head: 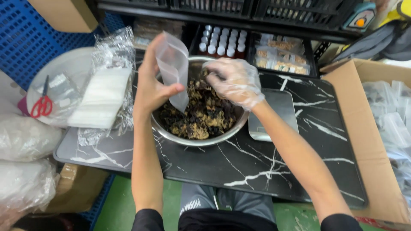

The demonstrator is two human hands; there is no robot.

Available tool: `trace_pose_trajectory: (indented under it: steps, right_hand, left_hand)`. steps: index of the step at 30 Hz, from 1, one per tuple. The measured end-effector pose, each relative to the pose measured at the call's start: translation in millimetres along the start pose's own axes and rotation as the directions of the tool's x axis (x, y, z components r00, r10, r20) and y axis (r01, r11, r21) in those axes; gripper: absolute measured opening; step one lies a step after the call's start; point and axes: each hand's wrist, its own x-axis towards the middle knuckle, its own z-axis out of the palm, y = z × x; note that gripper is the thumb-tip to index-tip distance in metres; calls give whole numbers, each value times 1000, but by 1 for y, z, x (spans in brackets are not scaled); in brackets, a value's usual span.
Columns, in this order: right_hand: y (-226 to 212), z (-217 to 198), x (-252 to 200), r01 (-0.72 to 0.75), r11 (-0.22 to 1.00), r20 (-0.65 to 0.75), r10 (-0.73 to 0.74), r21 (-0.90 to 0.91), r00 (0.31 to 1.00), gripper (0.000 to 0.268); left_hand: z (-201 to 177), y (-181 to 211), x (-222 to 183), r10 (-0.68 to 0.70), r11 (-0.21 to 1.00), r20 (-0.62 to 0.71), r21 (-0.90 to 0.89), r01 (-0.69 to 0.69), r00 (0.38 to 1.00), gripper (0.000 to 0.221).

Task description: The person places dried mushrooms from a large metal bowl into plastic bags by hand and using a small plastic container, then weighs the bags on a digital scale.

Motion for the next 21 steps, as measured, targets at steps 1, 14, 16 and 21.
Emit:
trace_pose_trajectory:
  steps: [1,14,16,21]
  right_hand:
    - [1,-6,-2,-114,971,-128,143,210,981,27]
    - [-63,-74,33,244,577,-311,17,779,950,12]
    - [-60,-73,38,229,690,-268,-52,687,962,20]
    - [-56,-66,45,195,794,-230,-72,576,971,34]
  left_hand:
    - [0,-2,-1,-18,1000,4,-14,18,1000,109]
    - [-3,2,-6,-107,993,51,-46,109,993,133]
    - [-2,13,0,-107,990,48,-84,111,993,133]
    - [-7,9,-3,-103,985,23,-139,105,994,130]
